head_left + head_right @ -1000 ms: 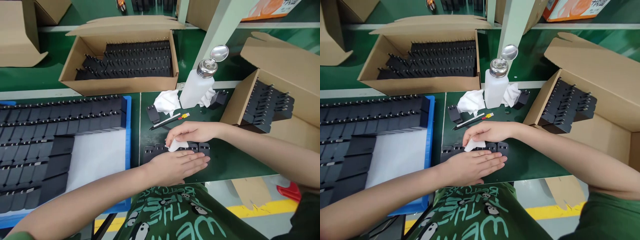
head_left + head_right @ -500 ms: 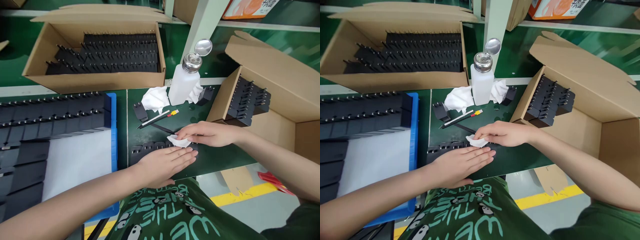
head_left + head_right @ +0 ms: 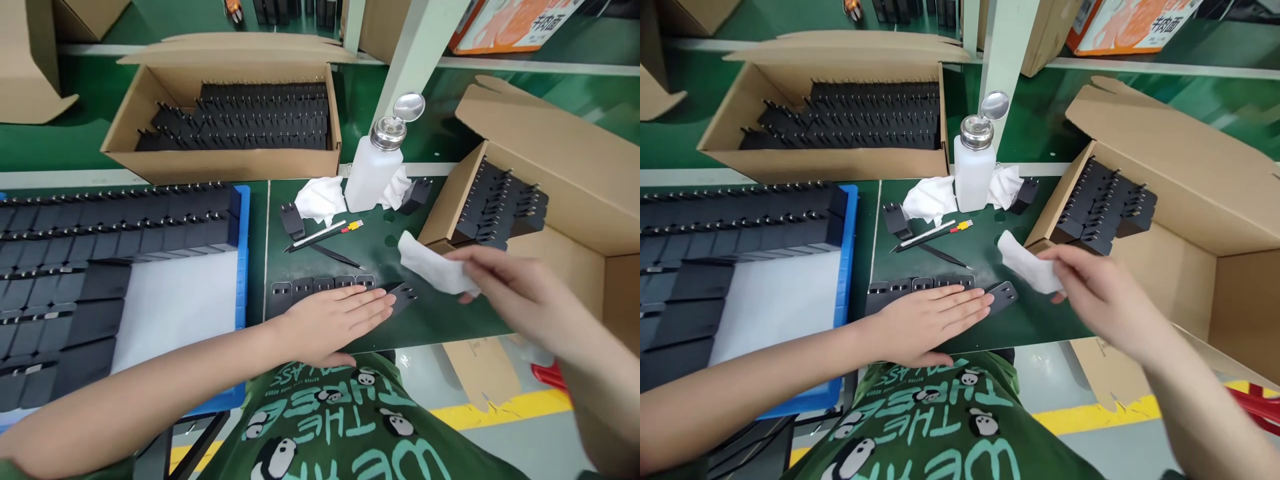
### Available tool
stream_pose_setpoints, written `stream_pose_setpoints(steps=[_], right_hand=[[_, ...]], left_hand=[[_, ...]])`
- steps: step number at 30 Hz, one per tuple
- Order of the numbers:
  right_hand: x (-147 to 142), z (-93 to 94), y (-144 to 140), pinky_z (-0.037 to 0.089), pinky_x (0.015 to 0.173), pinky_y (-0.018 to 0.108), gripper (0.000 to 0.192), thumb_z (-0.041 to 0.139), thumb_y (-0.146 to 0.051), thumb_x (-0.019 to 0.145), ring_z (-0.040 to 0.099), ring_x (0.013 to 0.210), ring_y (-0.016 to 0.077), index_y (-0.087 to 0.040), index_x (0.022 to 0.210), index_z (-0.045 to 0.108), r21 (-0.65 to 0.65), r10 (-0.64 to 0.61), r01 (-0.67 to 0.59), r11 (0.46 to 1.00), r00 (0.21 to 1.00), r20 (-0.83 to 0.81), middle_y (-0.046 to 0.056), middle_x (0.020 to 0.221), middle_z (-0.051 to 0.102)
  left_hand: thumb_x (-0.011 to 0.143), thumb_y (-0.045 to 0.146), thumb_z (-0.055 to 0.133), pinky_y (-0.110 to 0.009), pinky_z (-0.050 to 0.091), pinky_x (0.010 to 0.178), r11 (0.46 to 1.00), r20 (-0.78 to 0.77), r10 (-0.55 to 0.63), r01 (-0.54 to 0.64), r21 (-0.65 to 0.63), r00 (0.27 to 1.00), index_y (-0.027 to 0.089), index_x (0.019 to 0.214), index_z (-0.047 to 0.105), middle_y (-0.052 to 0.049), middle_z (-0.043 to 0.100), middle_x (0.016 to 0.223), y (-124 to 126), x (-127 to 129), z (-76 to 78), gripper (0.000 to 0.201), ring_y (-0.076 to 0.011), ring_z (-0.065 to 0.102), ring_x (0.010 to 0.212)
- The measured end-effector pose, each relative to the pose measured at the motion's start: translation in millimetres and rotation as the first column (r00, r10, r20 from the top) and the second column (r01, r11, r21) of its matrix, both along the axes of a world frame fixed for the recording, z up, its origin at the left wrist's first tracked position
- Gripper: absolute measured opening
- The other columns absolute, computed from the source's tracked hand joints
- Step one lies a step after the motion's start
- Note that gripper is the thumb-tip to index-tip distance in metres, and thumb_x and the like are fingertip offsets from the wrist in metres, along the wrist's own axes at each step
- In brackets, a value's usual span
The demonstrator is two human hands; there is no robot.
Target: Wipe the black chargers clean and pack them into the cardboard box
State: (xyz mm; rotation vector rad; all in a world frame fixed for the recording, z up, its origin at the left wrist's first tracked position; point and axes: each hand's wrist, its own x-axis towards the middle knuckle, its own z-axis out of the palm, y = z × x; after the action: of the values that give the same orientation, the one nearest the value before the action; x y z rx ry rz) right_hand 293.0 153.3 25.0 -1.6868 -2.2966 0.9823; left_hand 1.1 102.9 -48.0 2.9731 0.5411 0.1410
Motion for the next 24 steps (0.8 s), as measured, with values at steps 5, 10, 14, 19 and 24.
stream_pose_setpoints(steps=[5,10,14,19,24], right_hand=[[-31.0,-33.1,-38.6,0.055,0.069,0.035,0.035,0.038,-0.037,0.099,0.070,0.076,0.0225,-0.021,0.112,0.066,0.023,-0.111,0.114,0.993,0.987,-0.116,0.006,0.090,0.074],[-52.2,-53.9,-59.5,0.056,0.072,0.032,0.033,0.040,-0.031,0.101,0.070,0.085,0.0203,-0.023,0.121,0.066,0.163,-0.173,0.214,0.963,0.956,-0.236,0.005,0.105,0.074],[-77.2,-56.6,-92.5,0.054,0.094,0.038,0.040,0.042,-0.013,0.098,0.065,0.115,0.0238,-0.026,0.131,0.060,0.485,-0.234,0.417,0.768,0.889,-0.394,0.006,0.129,0.066],[-143.9,-66.2,-109.7,0.046,0.098,0.041,0.055,0.046,-0.001,0.088,0.053,0.128,0.0274,-0.014,0.141,0.050,0.795,0.191,-0.065,0.603,0.979,-0.065,0.009,0.130,0.065],[-186.0,-76.5,-99.7,0.039,0.089,0.039,0.039,0.042,-0.005,0.090,0.058,0.116,0.0255,-0.005,0.123,0.063,0.781,0.075,-0.234,0.579,0.969,0.235,0.013,0.132,0.064]], left_hand=[[0.099,0.054,0.042,-0.040,0.011,0.127,0.999,0.159,0.038,-0.039,0.004,0.987,0.010,0.153,0.028,-0.010,0.032,0.159,-7.7,-16.6,29.9,0.071,-0.0227,0.021,0.151],[0.083,0.056,0.070,-0.054,0.031,0.119,0.763,0.307,0.643,-0.558,-0.326,0.701,0.028,0.158,0.008,-0.012,0.033,0.159,-27.8,-83.9,43.1,0.102,-0.0346,0.030,0.147],[0.080,0.058,0.072,-0.050,0.038,0.116,0.538,0.113,0.801,-0.623,-0.568,0.588,0.034,0.156,0.008,-0.009,0.031,0.160,-38.1,-112.0,18.7,0.102,-0.0315,0.035,0.145],[0.079,0.046,0.077,-0.047,0.035,0.118,0.628,0.122,0.716,-0.559,-0.541,0.687,0.029,0.155,0.015,-0.011,0.036,0.157,-26.6,-91.3,8.3,0.100,-0.0278,0.038,0.143],[0.077,0.033,0.078,-0.051,0.034,0.116,0.729,0.206,0.639,-0.498,-0.470,0.741,0.025,0.151,0.024,-0.010,0.058,0.138,-13.1,-71.0,9.9,0.092,-0.0272,0.051,0.133]])
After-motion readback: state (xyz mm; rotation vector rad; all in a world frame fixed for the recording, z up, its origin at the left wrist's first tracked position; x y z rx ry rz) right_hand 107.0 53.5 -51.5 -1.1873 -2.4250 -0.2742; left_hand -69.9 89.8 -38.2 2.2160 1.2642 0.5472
